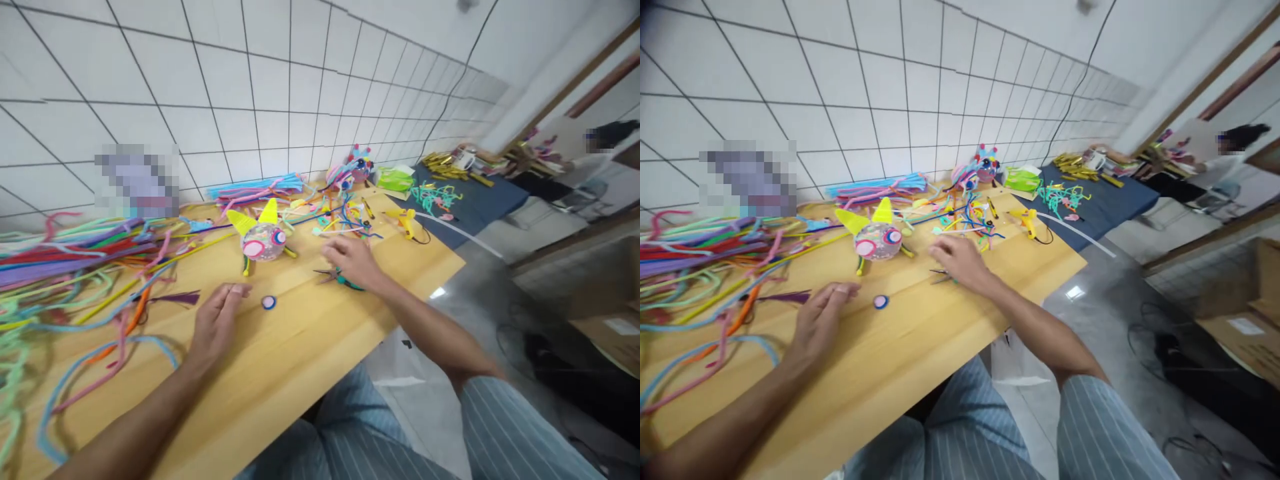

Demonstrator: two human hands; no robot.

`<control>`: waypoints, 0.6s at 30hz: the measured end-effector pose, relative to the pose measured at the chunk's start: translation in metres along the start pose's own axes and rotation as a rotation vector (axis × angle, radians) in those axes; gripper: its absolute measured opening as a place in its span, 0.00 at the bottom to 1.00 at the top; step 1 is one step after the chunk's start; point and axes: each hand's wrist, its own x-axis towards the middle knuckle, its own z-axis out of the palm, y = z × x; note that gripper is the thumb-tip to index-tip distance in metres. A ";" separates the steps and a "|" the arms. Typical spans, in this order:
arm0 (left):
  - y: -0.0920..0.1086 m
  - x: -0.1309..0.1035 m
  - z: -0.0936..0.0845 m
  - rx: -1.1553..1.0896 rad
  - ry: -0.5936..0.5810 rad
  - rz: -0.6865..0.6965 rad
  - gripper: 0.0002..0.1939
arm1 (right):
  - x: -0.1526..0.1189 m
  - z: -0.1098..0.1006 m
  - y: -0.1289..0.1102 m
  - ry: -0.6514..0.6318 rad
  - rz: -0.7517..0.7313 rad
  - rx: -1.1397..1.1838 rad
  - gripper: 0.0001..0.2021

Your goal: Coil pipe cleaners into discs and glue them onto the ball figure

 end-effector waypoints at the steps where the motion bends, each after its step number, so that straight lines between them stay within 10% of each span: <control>1: 0.001 0.000 0.000 -0.020 0.007 -0.017 0.22 | -0.006 -0.017 0.012 0.062 0.093 -0.026 0.14; 8: 0.010 0.000 0.002 -0.061 0.081 -0.102 0.22 | -0.020 -0.122 0.123 0.638 0.565 -0.329 0.14; 18: -0.002 -0.005 0.005 0.198 -0.071 0.303 0.13 | 0.040 -0.136 0.207 0.578 0.799 -0.585 0.19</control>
